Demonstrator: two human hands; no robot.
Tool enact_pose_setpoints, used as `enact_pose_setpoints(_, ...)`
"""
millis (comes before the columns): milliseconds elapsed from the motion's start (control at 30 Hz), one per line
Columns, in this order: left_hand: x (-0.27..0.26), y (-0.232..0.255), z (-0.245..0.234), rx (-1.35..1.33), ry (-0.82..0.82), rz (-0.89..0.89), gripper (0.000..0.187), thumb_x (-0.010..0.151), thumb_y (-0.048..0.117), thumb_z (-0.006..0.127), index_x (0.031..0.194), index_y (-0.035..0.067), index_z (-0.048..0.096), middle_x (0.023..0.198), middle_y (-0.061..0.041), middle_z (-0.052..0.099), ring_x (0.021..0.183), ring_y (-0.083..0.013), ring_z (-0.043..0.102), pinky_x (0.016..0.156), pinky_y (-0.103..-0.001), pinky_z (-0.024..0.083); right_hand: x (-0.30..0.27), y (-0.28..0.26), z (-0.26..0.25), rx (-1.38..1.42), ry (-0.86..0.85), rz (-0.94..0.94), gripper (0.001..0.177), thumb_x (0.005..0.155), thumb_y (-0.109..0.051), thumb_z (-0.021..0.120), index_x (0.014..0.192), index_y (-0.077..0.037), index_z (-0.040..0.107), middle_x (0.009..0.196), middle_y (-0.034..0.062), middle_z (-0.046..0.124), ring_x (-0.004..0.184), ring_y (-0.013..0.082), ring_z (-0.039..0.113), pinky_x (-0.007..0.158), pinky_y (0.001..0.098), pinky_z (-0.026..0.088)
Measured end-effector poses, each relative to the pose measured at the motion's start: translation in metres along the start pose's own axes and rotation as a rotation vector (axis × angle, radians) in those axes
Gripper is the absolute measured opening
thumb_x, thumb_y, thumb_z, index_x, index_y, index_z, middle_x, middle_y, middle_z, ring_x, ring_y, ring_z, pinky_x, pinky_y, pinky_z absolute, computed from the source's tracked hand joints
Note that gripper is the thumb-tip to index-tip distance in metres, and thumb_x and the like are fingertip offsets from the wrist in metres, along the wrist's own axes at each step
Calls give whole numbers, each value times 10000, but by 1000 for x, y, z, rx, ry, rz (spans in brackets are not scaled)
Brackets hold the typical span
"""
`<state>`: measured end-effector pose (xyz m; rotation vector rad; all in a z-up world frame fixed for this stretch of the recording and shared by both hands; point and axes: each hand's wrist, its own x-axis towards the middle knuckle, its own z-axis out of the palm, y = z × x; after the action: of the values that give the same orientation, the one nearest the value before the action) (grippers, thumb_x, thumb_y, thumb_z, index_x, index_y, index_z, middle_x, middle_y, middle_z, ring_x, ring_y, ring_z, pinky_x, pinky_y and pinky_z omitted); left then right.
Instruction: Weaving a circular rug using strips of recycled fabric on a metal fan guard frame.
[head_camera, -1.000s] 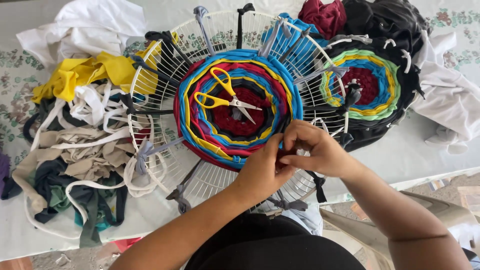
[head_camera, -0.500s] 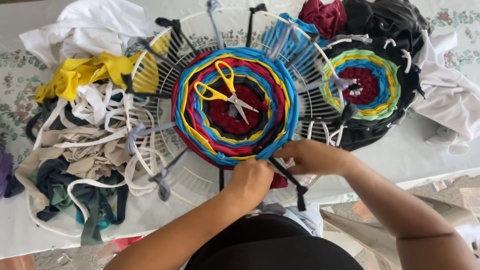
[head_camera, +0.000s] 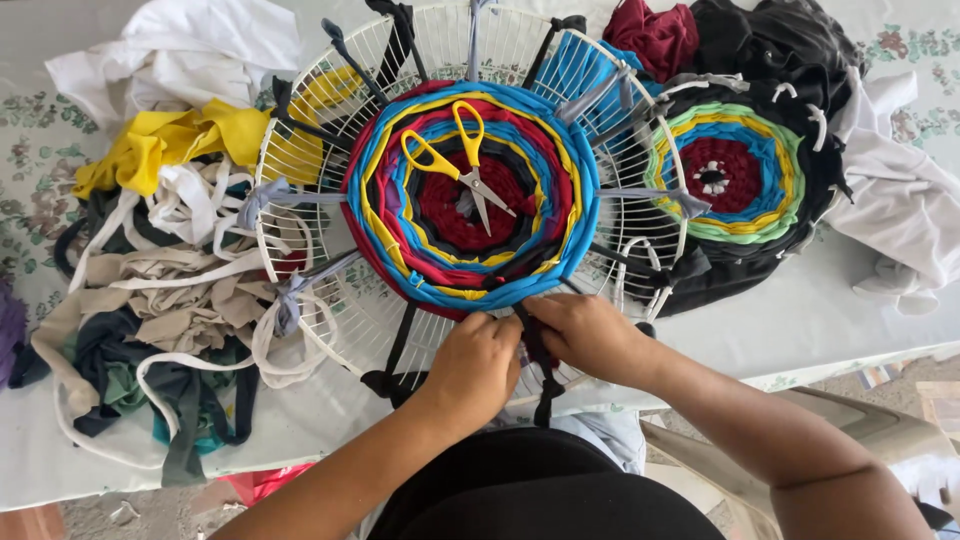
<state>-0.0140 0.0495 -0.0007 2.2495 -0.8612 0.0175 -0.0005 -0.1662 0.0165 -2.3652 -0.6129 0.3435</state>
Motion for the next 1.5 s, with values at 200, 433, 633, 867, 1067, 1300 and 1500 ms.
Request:
enact_pose_setpoints(200, -5, 5, -17, 9, 29, 59, 484, 751, 57, 720, 1218, -26, 627, 1223, -165, 633, 1005, -353, 626, 868, -442, 525, -3, -35, -39, -501, 98, -196, 204, 698, -118, 754, 861, -58, 646, 820, 132, 610, 772, 327, 660, 627, 435, 553)
enact_pose_setpoints(433, -21, -22, -46, 150, 31, 113, 407, 869, 24, 669, 1273, -6, 630, 1330, -165, 594, 994, -321, 623, 829, -426, 545, 9, -8, -85, -71, -90, -251, 285, 741, 38, 648, 1006, -41, 721, 946, 76, 710, 829, 259, 688, 711, 370, 555)
enact_pose_setpoints(633, -21, -48, -67, 153, -73, 98, 317, 821, 25, 681, 1137, 17, 676, 1292, -142, 618, 1041, -311, 648, 851, -427, 558, 7, 53, -80, 224, -59, -313, 128, 816, 61, 580, 838, -33, 664, 860, 42, 646, 781, 159, 632, 710, 281, 511)
enact_pose_setpoints(867, 6, -1, -40, 61, 27, 179, 320, 861, 113, 721, 1149, -18, 675, 1258, -173, 624, 1048, -322, 627, 887, -435, 539, 4, 49, -69, 872, -71, 191, 210, 885, 41, 459, 833, 14, 660, 933, 46, 629, 707, 114, 497, 615, 247, 406)
enact_pose_setpoints(1067, 10, 16, 8, 130, 58, 279, 247, 876, 123, 712, 1076, -15, 667, 1151, -154, 641, 1035, -309, 618, 873, -442, 510, 8, 8, -73, 910, -141, -129, 209, 966, -2, 506, 1097, 24, 667, 1121, 124, 688, 1052, 197, 666, 942, 307, 539)
enact_pose_setpoints(1300, 16, 7, 19, 3, -58, 70, 193, 772, 166, 700, 906, 27, 697, 983, -151, 654, 955, -362, 614, 790, -497, 489, 16, 33, -56, 50, -77, 233, 203, 963, -142, 615, 1095, -85, 759, 886, 87, 775, 790, 219, 768, 722, 348, 602)
enact_pose_setpoints(1500, 18, -23, 48, 125, -164, 56, 159, 885, 201, 694, 839, 49, 685, 900, -125, 666, 891, -332, 649, 788, -487, 524, 12, 21, -38, -259, -186, 10, 315, 765, -87, 716, 1079, -104, 737, 840, 98, 720, 801, 269, 697, 703, 382, 536)
